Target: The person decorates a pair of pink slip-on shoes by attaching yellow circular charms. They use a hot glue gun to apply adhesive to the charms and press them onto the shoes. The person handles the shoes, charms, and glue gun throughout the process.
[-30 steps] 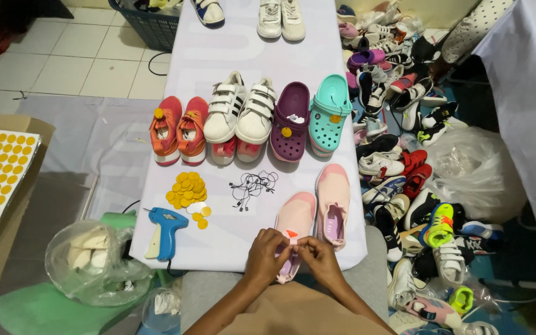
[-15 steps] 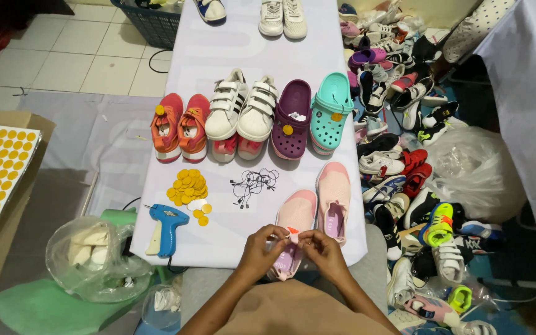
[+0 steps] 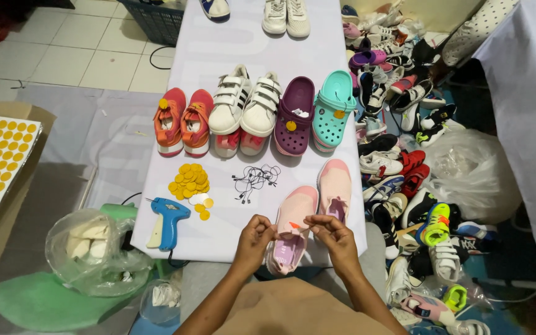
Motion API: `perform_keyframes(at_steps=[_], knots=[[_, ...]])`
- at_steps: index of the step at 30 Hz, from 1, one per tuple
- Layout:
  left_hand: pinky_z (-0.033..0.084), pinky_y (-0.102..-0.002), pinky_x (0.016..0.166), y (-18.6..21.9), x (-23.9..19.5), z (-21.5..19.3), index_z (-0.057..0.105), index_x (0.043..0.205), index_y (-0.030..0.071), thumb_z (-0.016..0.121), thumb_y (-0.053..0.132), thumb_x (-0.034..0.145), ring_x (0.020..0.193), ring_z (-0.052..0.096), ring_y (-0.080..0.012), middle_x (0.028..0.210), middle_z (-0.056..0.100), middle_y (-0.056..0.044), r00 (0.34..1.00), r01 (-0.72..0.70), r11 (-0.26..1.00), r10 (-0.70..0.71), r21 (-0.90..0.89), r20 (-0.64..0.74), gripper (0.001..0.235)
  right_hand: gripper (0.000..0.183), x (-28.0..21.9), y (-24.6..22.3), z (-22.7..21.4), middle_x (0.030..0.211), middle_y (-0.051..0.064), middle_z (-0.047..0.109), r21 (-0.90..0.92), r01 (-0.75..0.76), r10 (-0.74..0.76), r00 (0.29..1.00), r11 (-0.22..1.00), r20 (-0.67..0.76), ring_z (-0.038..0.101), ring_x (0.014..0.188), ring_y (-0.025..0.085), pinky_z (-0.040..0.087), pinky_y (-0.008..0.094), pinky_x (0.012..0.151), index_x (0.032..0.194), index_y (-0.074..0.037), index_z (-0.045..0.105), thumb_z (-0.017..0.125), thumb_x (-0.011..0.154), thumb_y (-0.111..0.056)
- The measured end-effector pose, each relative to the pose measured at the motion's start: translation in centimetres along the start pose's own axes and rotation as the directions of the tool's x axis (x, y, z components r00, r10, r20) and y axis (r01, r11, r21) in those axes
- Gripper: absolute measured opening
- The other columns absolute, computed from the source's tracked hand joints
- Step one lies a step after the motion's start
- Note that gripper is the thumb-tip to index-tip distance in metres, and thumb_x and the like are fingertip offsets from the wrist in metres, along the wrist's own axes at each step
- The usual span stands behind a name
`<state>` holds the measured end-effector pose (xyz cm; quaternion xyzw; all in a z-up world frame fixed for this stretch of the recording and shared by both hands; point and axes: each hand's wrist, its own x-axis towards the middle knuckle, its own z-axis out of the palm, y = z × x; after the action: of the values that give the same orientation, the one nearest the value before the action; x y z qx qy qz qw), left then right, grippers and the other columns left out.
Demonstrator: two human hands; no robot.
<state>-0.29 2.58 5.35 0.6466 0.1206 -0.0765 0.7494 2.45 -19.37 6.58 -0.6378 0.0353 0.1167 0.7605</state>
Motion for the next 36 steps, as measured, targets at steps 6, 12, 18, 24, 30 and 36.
perform_keyframes(at_steps=[6, 12, 18, 24, 30, 36], knots=[[0.057, -0.026, 0.072, -4.3, 0.9, -1.6, 0.057, 0.1, 0.006, 0.065, 0.007, 0.097, 0.072, 0.07, -0.013, 0.072, 0.069, -0.008, 0.989, -0.148, 0.988, 0.147, -0.037, -0.031, 0.009, 0.034, 0.3, 0.5, 0.6, 0.113, 0.021, 0.074, -0.01, 0.091, -0.091, 0.996, 0.996, 0.001, 0.069, 0.108, 0.024, 0.052, 0.037, 0.099, 0.122, 0.005, 0.07, 0.072, 0.089, -0.002], [0.053, -0.027, 0.061, -6.9, 0.6, -2.1, 0.064, 0.103, 0.008, 0.069, 0.008, 0.092, 0.06, 0.062, -0.0129, 0.069, 0.069, -0.006, 0.995, -0.099, 0.971, 0.091, 0.216, 0.046, 0.012, 0.035, 1.5, 0.1, 0.5, 0.121, 0.026, 0.069, -0.075, 0.194, -0.184, 0.976, 0.978, 0.12, 0.065, 0.118, 0.032, 0.049, 0.043, 0.105, 0.125, 0.006, 0.065, 0.069, 0.092, -0.002], [0.051, -0.029, 0.054, -2.5, -1.2, -1.4, 0.076, 0.109, 0.016, 0.073, 0.014, 0.087, 0.056, 0.063, -0.0148, 0.067, 0.071, -0.004, 0.992, -0.041, 0.912, -0.01, 0.407, 0.123, 0.023, 0.041, 2.5, 0.0, 0.8, 0.128, 0.028, 0.064, 0.004, 0.183, -0.18, 0.96, 0.983, 0.216, 0.064, 0.122, 0.035, 0.049, 0.044, 0.106, 0.131, 0.007, 0.056, 0.066, 0.091, 0.002], [0.044, -0.025, 0.049, -3.5, -0.8, -1.0, 0.078, 0.098, 0.013, 0.071, 0.017, 0.087, 0.052, 0.053, -0.013, 0.061, 0.063, -0.003, 0.989, -0.03, 0.914, -0.031, 0.405, 0.142, 0.013, 0.04, 2.9, -0.4, 0.7, 0.131, 0.028, 0.061, 0.052, 0.173, -0.181, 0.943, 0.984, 0.281, 0.062, 0.124, 0.037, 0.048, 0.045, 0.107, 0.133, 0.007, 0.051, 0.055, 0.093, 0.001], [0.053, -0.031, 0.06, -1.8, -1.1, -0.8, 0.077, 0.092, 0.013, 0.075, 0.015, 0.084, 0.07, 0.064, -0.0204, 0.076, 0.067, -0.008, 0.982, -0.181, 0.889, 0.136, 0.42, 0.134, 0.008, 0.041, 2.5, -0.5, 1.3, 0.129, 0.031, 0.06, 0.07, 0.2, -0.212, 0.922, 0.977, 0.325, 0.062, 0.122, 0.041, 0.048, 0.051, 0.106, 0.133, 0.01, 0.049, 0.05, 0.092, 0.008], [0.059, -0.039, 0.072, -2.1, -1.1, -0.7, 0.076, 0.099, 0.012, 0.071, 0.017, 0.088, 0.085, 0.073, -0.0295, 0.087, 0.073, -0.013, 0.982, -0.11, 0.913, 0.038, 0.392, 0.186, 0.013, 0.04, 0.5, -1.2, 2.7, 0.13, 0.024, 0.063, 0.024, 0.155, -0.153, 0.919, 0.988, 0.363, 0.063, 0.123, 0.033, 0.048, 0.043, 0.106, 0.133, 0.009, 0.052, 0.051, 0.094, 0.007]])
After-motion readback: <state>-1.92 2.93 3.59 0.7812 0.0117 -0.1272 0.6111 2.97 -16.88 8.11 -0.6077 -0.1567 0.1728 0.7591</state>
